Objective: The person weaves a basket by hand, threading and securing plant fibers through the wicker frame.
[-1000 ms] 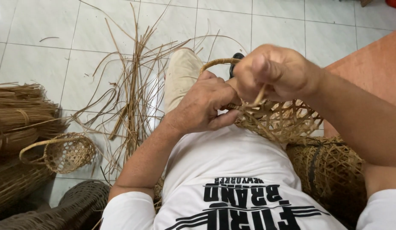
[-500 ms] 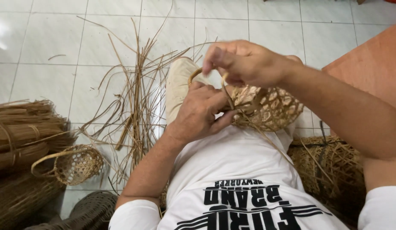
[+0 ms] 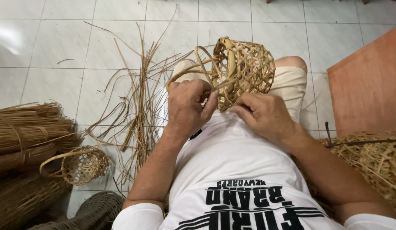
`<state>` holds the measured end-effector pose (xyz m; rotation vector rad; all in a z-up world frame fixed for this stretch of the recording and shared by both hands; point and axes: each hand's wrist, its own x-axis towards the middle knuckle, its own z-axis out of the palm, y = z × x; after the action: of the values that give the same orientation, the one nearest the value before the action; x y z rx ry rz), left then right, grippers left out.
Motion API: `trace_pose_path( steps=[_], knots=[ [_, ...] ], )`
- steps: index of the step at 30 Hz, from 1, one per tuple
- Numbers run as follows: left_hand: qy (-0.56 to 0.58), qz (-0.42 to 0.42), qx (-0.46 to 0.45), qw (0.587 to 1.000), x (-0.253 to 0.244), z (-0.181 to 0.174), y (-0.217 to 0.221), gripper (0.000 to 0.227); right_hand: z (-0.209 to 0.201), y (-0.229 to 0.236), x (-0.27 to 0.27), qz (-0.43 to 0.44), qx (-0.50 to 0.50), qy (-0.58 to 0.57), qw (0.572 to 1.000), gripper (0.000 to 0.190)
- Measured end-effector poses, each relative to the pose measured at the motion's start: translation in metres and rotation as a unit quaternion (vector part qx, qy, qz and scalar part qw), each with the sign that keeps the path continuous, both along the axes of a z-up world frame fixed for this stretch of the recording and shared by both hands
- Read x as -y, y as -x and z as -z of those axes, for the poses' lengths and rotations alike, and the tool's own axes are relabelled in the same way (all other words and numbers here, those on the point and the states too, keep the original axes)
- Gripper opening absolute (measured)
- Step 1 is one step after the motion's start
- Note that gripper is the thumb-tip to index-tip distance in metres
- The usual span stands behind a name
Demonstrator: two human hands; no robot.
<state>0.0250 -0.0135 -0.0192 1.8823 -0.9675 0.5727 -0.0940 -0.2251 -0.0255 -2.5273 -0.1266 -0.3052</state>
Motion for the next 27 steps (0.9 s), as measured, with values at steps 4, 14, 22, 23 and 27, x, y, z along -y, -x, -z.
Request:
trace_pose_path(
  steps=[4, 14, 22, 23, 27],
  knots=[
    [-0.011, -0.003, -0.014, 1.000, 0.003, 0.025, -0.016, 0.012, 0.012, -0.002, -0.002, 0.017, -0.002, -0.077, 0.997, 0.020],
    [0.037, 0.023, -0.116, 0.992, -0.017, 0.037, -0.050, 0.011, -0.040, 0.049, 0.053, -0.084, -0.402, -0.155, 0.898, 0.018],
    [0.035, 0.096, -0.108, 0.989, 0.003, 0.028, -0.028, 0.017, -0.032, 0.019, 0.033, 0.011, -0.297, -0.142, 0.944, 0.037],
    [0.007, 0.074, -0.056, 0.996, 0.005, 0.024, -0.021, 0.017, -0.022, 0.010, 0.024, -0.001, -0.231, -0.128, 0.965, 0.039],
    [-0.027, 0.037, 0.021, 0.999, 0.008, 0.024, -0.006, 0.021, 0.000, -0.010, -0.013, -0.001, -0.110, -0.090, 0.990, 0.034]
  ],
)
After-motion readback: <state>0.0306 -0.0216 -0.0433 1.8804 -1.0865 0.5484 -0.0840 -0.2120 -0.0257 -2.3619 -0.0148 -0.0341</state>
